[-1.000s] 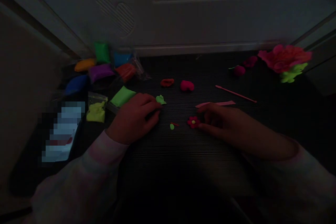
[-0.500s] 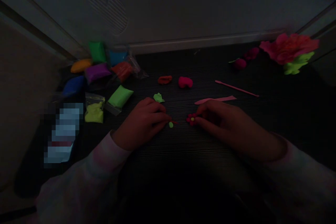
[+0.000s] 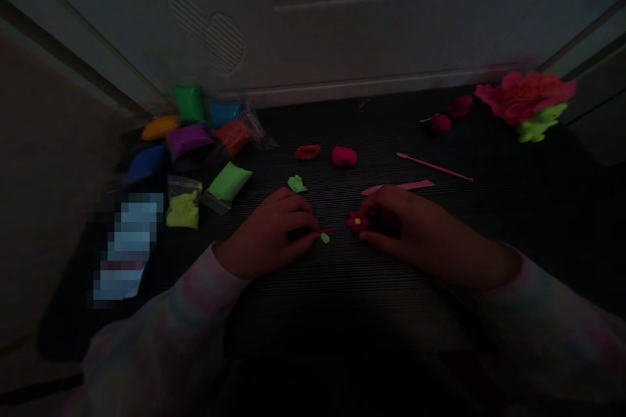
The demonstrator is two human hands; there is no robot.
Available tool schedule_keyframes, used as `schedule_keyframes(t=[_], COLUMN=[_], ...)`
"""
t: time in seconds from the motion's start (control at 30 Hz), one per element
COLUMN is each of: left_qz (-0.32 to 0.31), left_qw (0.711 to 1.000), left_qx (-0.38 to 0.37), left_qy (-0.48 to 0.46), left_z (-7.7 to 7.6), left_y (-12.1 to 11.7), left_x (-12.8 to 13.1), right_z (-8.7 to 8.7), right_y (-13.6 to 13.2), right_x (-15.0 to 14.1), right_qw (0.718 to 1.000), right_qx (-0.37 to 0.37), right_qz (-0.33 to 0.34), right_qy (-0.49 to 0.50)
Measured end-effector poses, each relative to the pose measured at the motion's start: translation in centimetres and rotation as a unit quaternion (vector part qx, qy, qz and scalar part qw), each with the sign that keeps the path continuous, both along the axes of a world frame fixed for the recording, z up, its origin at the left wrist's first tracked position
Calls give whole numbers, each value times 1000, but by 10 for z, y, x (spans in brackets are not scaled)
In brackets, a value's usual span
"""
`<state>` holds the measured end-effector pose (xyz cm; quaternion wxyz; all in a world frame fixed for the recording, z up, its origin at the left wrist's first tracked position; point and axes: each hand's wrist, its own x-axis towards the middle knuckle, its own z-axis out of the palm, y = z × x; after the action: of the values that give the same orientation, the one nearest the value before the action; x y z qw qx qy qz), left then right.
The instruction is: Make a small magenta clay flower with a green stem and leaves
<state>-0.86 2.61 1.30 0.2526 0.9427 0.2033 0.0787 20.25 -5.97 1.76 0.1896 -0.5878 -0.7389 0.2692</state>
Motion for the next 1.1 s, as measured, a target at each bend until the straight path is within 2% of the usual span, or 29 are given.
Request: schedule_keyframes(t=[0.17, 0.37, 0.5, 0.57, 0.67, 0.77, 0.87, 0.9, 0.97, 1.1], left_qz=[-1, -44, -40, -3, 91, 173, 196, 198, 198, 195], left_qw=[1000, 997, 996, 997, 978, 911, 833, 815, 797, 799], left_qx=[3, 58, 69, 22, -129, -322, -456, -483, -509, -509], left_qy=[-10, -4, -37, -80, -137, -191, -245, -253, -255, -255], left_z=[3, -3, -5, -3, 0, 1, -2, -3, -4, -2], left_y=[-3, -7, -9, -11, -13, -17, -21, -22, -23, -24], left_x=[1, 0, 3, 5, 9, 12, 15, 16, 18, 18], right_z=[0, -8, -9, -8, -5, -2, -1, -1, -1, -1], right_y=[-2, -4, -5, -5, -5, -5, -5, -5, -5, -4], right_x=[-3, -16, -20, -19, -19, -21, -27, -29, -32, -32], right_qw=[1000, 992, 987, 986, 984, 984, 984, 983, 979, 976], right_qx=[5, 118, 152, 166, 180, 177, 168, 168, 175, 182], right_qz=[2, 32, 41, 26, -1, -12, -30, -39, -59, -75], right_qy=[-18, -29, -11, -5, -4, 1, 44, 60, 84, 95])
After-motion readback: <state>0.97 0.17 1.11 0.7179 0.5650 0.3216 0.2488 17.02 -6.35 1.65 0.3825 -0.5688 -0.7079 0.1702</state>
